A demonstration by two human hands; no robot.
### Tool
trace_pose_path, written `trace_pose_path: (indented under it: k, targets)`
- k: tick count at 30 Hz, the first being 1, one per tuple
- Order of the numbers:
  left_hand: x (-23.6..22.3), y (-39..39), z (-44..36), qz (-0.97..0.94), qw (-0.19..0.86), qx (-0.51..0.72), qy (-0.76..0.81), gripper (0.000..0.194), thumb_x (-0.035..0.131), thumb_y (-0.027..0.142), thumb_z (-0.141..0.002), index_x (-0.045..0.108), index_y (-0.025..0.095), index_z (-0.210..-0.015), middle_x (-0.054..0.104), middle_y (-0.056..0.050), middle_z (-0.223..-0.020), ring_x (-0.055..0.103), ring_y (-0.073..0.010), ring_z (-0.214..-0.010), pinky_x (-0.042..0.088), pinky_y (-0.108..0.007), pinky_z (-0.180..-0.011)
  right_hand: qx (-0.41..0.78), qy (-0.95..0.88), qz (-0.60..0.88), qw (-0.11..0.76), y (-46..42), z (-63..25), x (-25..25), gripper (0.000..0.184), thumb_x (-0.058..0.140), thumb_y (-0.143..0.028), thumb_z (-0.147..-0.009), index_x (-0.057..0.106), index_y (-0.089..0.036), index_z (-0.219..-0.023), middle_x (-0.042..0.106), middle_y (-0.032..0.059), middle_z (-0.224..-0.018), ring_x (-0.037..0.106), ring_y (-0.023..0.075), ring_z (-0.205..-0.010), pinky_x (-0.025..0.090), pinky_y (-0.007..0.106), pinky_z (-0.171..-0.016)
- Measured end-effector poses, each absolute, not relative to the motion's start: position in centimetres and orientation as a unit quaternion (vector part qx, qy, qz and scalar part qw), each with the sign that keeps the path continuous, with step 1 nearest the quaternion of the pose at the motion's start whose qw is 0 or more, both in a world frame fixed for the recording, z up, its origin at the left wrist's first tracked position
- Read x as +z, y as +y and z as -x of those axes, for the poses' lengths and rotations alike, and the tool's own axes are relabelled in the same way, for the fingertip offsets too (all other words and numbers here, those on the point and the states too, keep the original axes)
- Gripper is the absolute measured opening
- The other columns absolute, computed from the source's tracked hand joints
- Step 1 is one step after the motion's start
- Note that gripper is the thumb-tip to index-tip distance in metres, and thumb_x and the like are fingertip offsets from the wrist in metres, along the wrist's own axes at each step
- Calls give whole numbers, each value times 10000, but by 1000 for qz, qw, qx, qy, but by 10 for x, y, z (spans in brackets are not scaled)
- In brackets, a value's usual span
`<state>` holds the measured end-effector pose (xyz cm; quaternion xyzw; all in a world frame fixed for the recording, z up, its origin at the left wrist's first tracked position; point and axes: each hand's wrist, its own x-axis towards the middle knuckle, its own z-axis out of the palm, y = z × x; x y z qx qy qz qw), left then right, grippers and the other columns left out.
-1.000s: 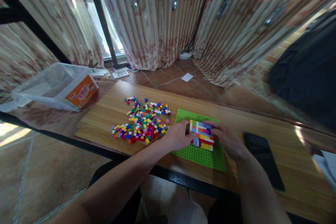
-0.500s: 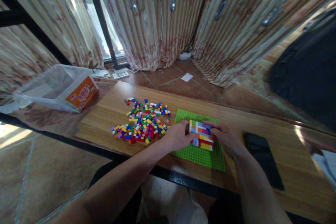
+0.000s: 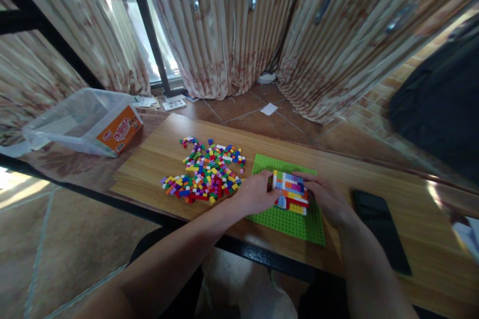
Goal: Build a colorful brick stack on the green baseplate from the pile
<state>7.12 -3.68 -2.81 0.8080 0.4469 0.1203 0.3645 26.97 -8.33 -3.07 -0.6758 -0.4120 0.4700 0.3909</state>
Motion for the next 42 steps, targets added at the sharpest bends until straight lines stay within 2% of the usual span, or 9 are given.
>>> trace_pose_path:
  k: [4,10,13,19,27,34,42]
  targets:
    - [-26,-37,-71,-810,363,118,446,387,529,420,-828,549,149,-1104,691,-100,-944,649,-227,-812,489,-301,-664,393,-456,704,378,-78,-265,-41,437,548,-461,-762,697,-153,-1033,718,54,-868,628,191,-728,495,304,-666]
    - [-25,-38,-70,-811,356,122,447,372,519,403,-841,549,145,-1108,683,-94,-899,645,-226,-791,488,-315,-694,124,-541,791,258,-75,-245,-46,407,380,-412,-882,698,-159,-897,696,112,-935,609,231,-824,430,341,-728]
    - [-27,-38,-71,-811,357,126,445,373,524,398,-841,547,148,-1116,679,-91,-891,644,-223,-793,489,-316,-706,66,-562,796,216,-76,-240,-44,422,327,-385,-911,680,-159,-863,682,130,-928,595,230,-808,403,330,-700]
    - [-27,-39,-71,-812,355,130,445,363,517,392,-835,549,149,-1103,680,-92,-882,643,-221,-766,487,-314,-679,61,-563,799,202,-76,-240,-44,400,332,-387,-923,660,-175,-839,673,110,-891,581,218,-778,370,308,-659]
    - [-24,-38,-72,-816,338,121,453,312,449,331,-869,556,144,-1096,685,-94,-879,650,-224,-790,496,-321,-700,60,-567,794,210,-77,-239,-45,393,330,-373,-927,661,-174,-850,664,107,-889,578,214,-795,380,307,-680]
    - [-28,-35,-69,-814,372,130,427,367,528,402,-824,559,148,-1087,687,-94,-906,647,-215,-788,492,-297,-661,50,-568,795,207,-77,-239,-45,381,345,-361,-921,670,-172,-858,663,109,-896,577,210,-807,388,304,-697]
    - [-24,-30,-66,-794,438,109,406,372,556,258,-760,587,132,-1109,692,-72,-875,628,-186,-752,492,-283,-663,50,-569,793,212,-77,-239,-45,395,340,-370,-928,676,-176,-858,669,107,-902,580,207,-797,390,303,-688]
